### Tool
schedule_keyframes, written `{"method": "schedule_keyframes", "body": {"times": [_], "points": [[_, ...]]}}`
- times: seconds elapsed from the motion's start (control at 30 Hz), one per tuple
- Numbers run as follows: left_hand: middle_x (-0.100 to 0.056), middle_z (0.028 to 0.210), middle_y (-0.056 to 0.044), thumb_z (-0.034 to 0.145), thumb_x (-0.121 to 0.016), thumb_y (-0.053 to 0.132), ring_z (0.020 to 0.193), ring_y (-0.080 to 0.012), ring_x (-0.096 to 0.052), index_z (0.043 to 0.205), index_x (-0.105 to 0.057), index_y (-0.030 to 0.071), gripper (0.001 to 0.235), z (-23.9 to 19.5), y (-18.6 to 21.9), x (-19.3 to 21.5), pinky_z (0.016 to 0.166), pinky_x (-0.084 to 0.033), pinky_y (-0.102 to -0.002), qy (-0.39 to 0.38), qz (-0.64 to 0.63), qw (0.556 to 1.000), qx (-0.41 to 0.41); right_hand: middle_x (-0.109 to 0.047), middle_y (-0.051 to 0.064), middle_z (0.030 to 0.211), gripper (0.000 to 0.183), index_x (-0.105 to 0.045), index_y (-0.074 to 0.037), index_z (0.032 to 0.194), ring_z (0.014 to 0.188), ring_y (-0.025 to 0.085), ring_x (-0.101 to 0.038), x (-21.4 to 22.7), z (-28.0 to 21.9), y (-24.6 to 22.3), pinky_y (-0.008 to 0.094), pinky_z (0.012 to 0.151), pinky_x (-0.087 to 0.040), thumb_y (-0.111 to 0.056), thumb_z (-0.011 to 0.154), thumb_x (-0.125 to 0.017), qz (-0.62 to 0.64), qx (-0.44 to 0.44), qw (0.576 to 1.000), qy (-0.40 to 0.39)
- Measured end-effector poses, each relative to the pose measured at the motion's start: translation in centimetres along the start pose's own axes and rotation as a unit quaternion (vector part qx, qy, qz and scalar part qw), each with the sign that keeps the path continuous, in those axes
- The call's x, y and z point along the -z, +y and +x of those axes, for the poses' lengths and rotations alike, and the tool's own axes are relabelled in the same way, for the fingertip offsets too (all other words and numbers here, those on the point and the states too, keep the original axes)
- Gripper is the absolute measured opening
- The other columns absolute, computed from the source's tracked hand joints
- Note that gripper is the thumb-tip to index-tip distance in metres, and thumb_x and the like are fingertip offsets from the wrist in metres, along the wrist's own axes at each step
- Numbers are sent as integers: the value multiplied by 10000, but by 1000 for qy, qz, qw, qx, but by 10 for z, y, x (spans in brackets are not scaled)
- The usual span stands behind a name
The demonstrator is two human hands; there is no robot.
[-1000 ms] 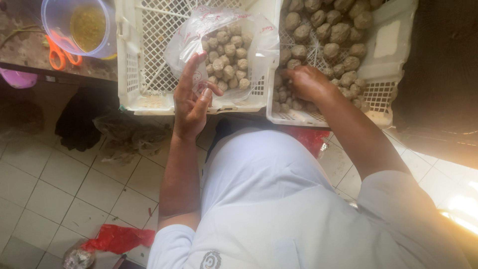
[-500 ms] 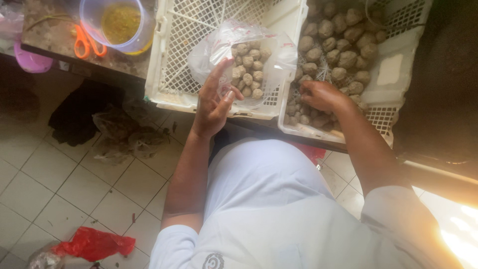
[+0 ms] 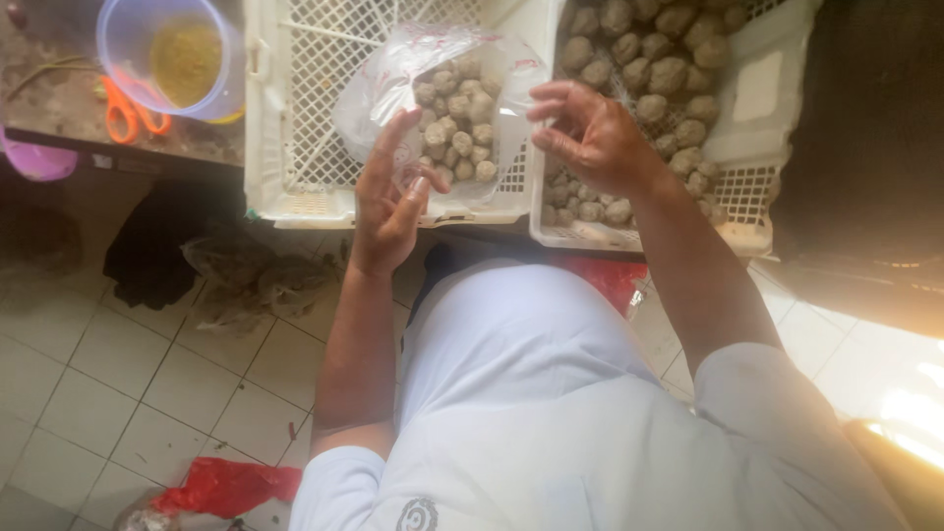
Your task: The person transfers small round meatballs by hand from a white plastic crate into a clear plastic bag held open in the other hand. The task continues until the bag is full, after which the person sets the bag aside.
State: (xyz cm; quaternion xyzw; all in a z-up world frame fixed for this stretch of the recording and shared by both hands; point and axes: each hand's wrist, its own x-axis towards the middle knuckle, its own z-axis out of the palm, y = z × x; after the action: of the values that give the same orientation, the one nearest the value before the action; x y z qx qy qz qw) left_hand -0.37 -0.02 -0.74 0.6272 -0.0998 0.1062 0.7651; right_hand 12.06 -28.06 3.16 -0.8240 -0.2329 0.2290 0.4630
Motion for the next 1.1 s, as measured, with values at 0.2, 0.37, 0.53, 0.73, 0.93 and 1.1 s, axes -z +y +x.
{"method": "schedule_keyframes", "body": {"times": [0.2,0.37,0.53,0.73,0.93,1.1], "points": [[-426,1619,-179,936,-522,-84,858,-97,-656,1648,-315,37,751,-2,-3,4,756,-606,-260,14,7,1000,8,-731,172,1129,242,-683,-59,1181,1026,323,-706,32,-5,74,456,907,-562,-189,978,-700,-274,-61,959,29],[-432,1618,-181,932,-509,-95,853,-110,-653,1657,-317,42,763,-1,-3,1,752,-606,-252,14,13,1000,10,-696,226,1112,175,-710,-76,1148,989,401,-685,9,-9,137,508,840,-569,-105,1019,-595,-444,-133,878,-120],[-454,1638,-187,908,-509,-89,888,-128,-691,1632,-321,40,759,0,1,0,683,-576,-229,20,32,999,27,-673,231,1107,420,-702,-109,1233,923,386,-690,4,-3,139,469,758,-596,-56,820,-652,-472,-94,869,-112],[-389,1645,-174,963,-487,-89,1188,-146,-649,1659,-336,44,725,-4,-1,1,882,-642,-312,18,3,1000,-10,-734,171,971,410,-680,-118,1306,765,290,-692,33,-22,69,452,644,-561,-308,943,-674,-141,-268,944,-127],[-421,1633,-183,940,-501,-84,992,-132,-686,1651,-326,41,743,2,-4,0,791,-615,-273,14,18,1000,-3,-757,91,998,496,-664,-109,1291,800,208,-723,3,-10,27,384,685,-621,-424,907,-676,-172,-89,951,-242],[-425,1625,-197,914,-493,-95,930,-168,-721,1649,-325,47,767,-2,-2,-1,656,-558,-209,17,50,998,27,-699,117,1191,371,-616,-38,1324,1041,212,-687,2,8,26,372,909,-614,-272,1047,-693,111,89,990,4]]}}
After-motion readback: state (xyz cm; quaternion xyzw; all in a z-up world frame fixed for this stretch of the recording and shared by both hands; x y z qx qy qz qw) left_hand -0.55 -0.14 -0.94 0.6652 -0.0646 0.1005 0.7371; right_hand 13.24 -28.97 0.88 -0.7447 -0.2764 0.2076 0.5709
